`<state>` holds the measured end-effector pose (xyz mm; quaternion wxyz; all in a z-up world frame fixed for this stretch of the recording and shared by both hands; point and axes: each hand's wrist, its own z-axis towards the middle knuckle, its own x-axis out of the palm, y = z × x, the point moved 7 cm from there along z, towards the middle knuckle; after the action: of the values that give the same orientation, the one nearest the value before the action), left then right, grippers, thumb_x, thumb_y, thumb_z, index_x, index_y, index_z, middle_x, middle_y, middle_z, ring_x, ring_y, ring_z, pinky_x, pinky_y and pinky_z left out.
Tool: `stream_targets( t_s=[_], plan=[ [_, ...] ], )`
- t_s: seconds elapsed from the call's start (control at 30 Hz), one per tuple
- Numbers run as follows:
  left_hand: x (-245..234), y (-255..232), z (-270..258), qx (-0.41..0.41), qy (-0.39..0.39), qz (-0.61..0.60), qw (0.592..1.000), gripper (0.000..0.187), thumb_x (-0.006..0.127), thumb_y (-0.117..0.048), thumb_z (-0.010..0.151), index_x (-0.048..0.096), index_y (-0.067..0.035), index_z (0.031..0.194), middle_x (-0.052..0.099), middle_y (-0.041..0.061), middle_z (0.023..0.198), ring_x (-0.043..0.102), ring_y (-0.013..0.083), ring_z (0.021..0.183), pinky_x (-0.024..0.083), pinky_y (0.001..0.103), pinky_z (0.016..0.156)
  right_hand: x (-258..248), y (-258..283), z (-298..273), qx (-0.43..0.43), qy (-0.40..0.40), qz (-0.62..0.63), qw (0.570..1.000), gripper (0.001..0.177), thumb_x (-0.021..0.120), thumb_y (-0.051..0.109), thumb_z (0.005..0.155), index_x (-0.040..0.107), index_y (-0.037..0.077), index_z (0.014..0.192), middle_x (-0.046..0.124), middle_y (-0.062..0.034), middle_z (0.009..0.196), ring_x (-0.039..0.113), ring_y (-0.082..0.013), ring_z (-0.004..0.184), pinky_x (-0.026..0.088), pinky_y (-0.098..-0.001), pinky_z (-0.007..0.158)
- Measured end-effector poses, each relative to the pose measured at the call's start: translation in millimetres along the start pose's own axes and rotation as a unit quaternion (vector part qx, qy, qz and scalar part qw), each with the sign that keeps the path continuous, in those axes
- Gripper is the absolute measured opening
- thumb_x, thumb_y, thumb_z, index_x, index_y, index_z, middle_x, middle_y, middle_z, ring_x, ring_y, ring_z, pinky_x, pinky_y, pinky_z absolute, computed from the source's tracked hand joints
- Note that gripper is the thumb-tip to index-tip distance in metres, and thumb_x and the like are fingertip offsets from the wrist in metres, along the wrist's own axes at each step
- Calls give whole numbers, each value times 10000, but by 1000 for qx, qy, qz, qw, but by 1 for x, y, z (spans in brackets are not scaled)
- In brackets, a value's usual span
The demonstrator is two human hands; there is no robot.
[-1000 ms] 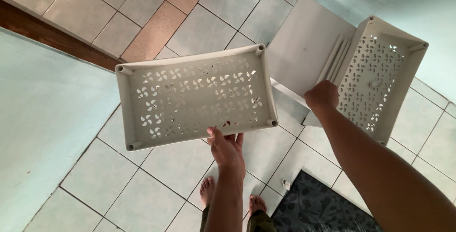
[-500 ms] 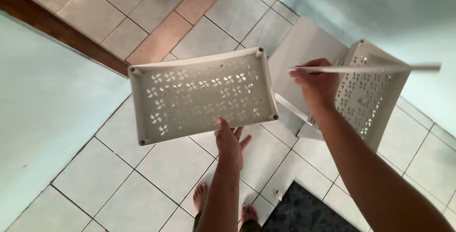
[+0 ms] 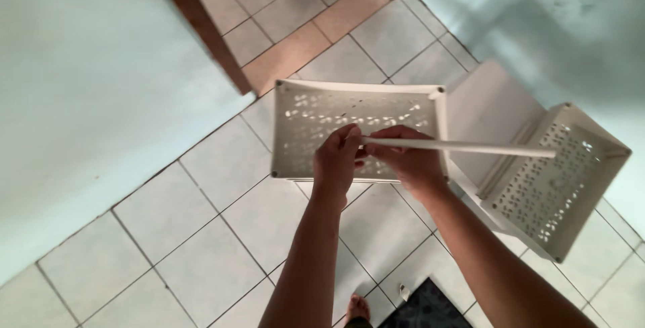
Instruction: The person assembles a white plastic three-tiered storage rack by inserting white support poles into the corners of perforated trays. They stack the trays vertically, securing each level with the poles to form a stable unit.
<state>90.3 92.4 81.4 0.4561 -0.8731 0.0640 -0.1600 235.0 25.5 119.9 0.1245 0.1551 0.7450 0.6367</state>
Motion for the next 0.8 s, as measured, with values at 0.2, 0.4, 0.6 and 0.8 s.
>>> stream_targets(
  t_s=[0.2,0.4,0.6,0.8],
  plan=[
    [-85,-15,15,47,-77,-3,996,211,671,-150,939,752,25,1023,754,85,834,686,150,667,544,265,592,29,2,7,23,14,-36,999,206,770,27,883,709,-58,1061,752,-155,993,725,-218,913,601,-325,791],
    [-159,-32,17,25,-72,52,996,183,679,-160,939,762,-21,1024,761,52,838,737,113,742,540,245,620,32,63,19,12,38,-51,998,171,692,54,943,683,-26,1094,753,-129,1051,767,-231,931,627,-325,799],
    [-193,7,-5,10,-185,62,981,230,632,-183,953,765,-22,1049,760,45,850,743,146,740,576,275,639,85,120,11,-36,102,-203,973,148,688,65,940,696,-19,1061,761,-120,975,785,-189,931,636,-285,808],
    [-181,72,-14,-111,-242,-133,955,310,582,-250,995,705,-17,1159,748,79,1033,764,169,900,597,311,729,122,134,0,-92,158,-299,937,110,763,71,877,741,13,968,775,-61,877,742,-103,812,611,-246,710]
  ],
)
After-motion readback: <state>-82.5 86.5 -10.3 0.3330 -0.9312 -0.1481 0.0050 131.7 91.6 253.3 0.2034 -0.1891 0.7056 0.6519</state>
